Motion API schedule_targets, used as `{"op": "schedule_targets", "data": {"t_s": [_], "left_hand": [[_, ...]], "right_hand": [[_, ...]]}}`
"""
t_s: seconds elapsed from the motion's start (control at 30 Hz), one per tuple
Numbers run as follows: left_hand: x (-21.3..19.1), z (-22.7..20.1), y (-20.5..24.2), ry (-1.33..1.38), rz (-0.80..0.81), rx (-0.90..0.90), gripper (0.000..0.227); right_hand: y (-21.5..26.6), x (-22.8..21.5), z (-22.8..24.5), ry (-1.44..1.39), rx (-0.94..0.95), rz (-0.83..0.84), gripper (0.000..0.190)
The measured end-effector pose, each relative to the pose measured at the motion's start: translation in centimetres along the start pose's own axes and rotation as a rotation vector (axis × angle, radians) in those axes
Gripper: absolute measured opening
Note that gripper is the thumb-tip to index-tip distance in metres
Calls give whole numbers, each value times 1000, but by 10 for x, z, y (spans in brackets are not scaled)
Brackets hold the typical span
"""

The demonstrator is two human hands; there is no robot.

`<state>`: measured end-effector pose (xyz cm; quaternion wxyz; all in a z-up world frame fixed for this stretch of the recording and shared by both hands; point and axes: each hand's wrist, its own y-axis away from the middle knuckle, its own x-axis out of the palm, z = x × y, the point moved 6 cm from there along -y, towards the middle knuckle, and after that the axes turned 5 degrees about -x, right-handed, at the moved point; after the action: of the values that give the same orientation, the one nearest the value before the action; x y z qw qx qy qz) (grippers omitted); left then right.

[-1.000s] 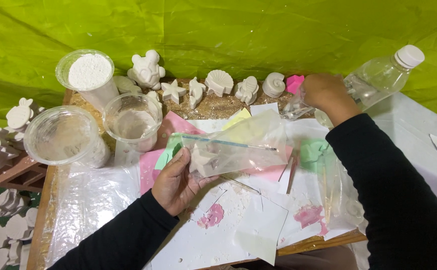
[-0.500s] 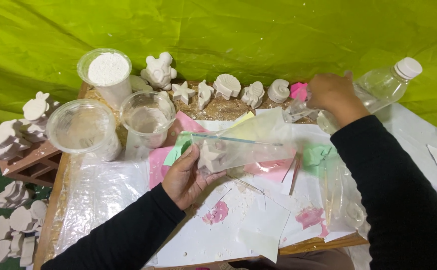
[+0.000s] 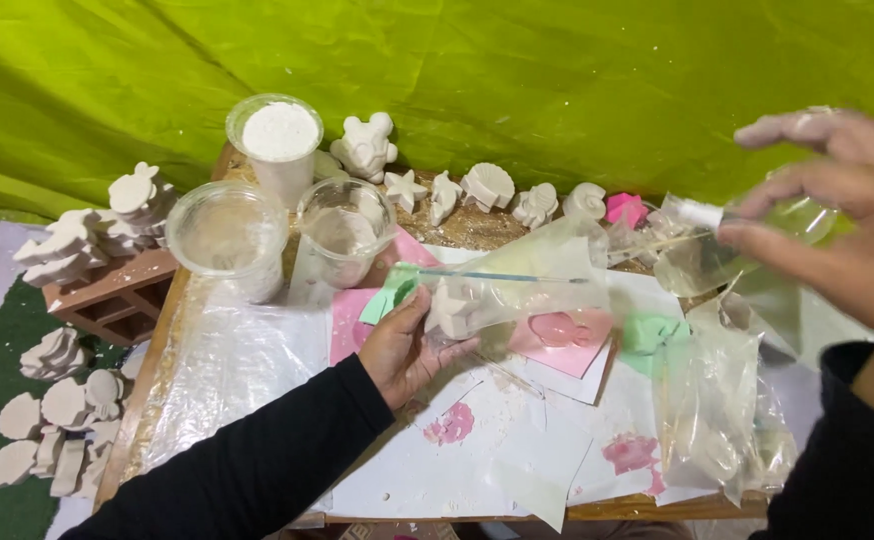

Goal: Refining and cleaning excess material from small plaster or clay cast objects using hands and a small tool.

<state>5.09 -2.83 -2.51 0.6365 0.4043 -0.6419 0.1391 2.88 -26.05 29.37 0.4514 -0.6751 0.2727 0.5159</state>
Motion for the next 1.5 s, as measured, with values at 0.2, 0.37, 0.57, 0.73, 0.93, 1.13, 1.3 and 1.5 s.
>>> {"op": "schedule_targets", "data": {"t_s": [0.2, 0.37, 0.57, 0.73, 0.93, 1.13, 1.3, 1.5], "left_hand": [[2, 6, 4, -17, 65, -23, 52], [2, 9, 4, -43, 43, -39, 52], [-7, 7, -3, 53, 76, -50, 55], [-10, -1, -5, 191, 141, -3, 53], [11, 10, 9, 10, 157, 100, 47], [8, 17, 11, -254, 289, 86, 62], [16, 22, 14, -562, 405, 221, 80], [31, 30, 31, -849, 273, 268, 59]], "right_hand": [[-14, 26, 78, 153, -288, 43, 17], [-38, 63, 98, 152, -290, 95, 17], [-29, 50, 94, -3, -208, 11, 20], [15, 62, 66, -857, 257, -492, 65], [42, 138, 101, -1240, 536, -416, 64], [19, 75, 99, -915, 393, -524, 14], [19, 76, 92, -954, 229, -311, 6], [13, 102, 99, -1089, 198, -287, 7]]}}
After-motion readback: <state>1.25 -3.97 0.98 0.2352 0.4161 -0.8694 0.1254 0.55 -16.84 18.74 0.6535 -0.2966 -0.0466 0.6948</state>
